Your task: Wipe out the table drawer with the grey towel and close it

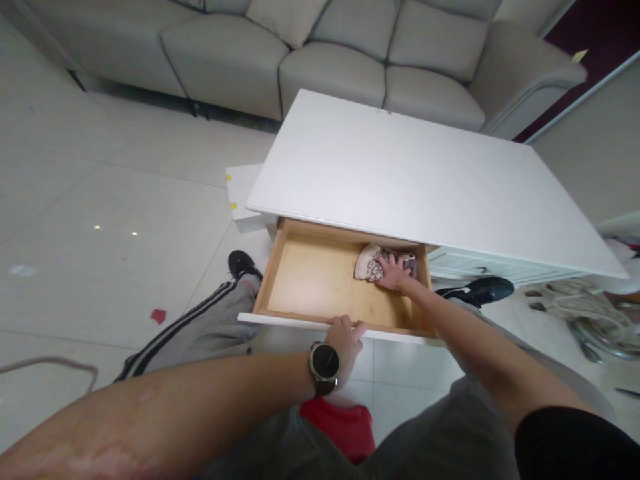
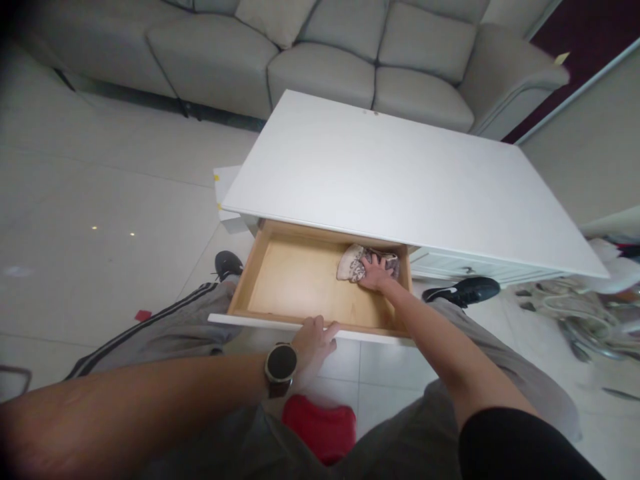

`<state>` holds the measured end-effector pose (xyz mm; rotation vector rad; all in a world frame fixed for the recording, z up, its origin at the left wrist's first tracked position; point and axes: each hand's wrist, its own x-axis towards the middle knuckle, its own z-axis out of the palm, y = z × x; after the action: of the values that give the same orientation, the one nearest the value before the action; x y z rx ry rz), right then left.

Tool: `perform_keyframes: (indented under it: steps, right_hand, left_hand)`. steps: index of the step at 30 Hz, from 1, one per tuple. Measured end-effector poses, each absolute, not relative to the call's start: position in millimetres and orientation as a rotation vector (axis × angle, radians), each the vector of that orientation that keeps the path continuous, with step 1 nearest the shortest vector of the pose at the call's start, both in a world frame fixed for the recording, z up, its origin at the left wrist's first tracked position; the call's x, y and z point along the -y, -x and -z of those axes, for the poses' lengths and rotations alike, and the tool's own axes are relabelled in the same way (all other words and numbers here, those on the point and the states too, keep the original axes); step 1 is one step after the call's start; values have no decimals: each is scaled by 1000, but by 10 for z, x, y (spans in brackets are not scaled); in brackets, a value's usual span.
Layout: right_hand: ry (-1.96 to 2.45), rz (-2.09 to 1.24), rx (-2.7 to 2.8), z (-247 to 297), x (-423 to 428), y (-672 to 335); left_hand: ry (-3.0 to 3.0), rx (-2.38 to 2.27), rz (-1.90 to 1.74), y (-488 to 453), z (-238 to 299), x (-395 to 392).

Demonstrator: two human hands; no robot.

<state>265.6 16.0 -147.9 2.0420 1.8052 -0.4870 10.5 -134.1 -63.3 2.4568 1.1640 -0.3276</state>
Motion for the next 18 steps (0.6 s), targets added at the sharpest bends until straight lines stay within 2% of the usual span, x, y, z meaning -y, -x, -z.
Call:
perform_keyframes:
  steps: [3,10,18]
  right_hand:
    - [-1956,517,-1848,1449,-32,-2654]
    - [-1854,519,-1926,1416,89,-2594]
    - [-1633,412,-2227,1445,-414,-1673]
  left_hand:
    - [-2573,-1031,377,-86,629,1354]
    - [-2434,-1155,278,-138,692,1369]
    - [-2427,-1143,310,-157,587,1368]
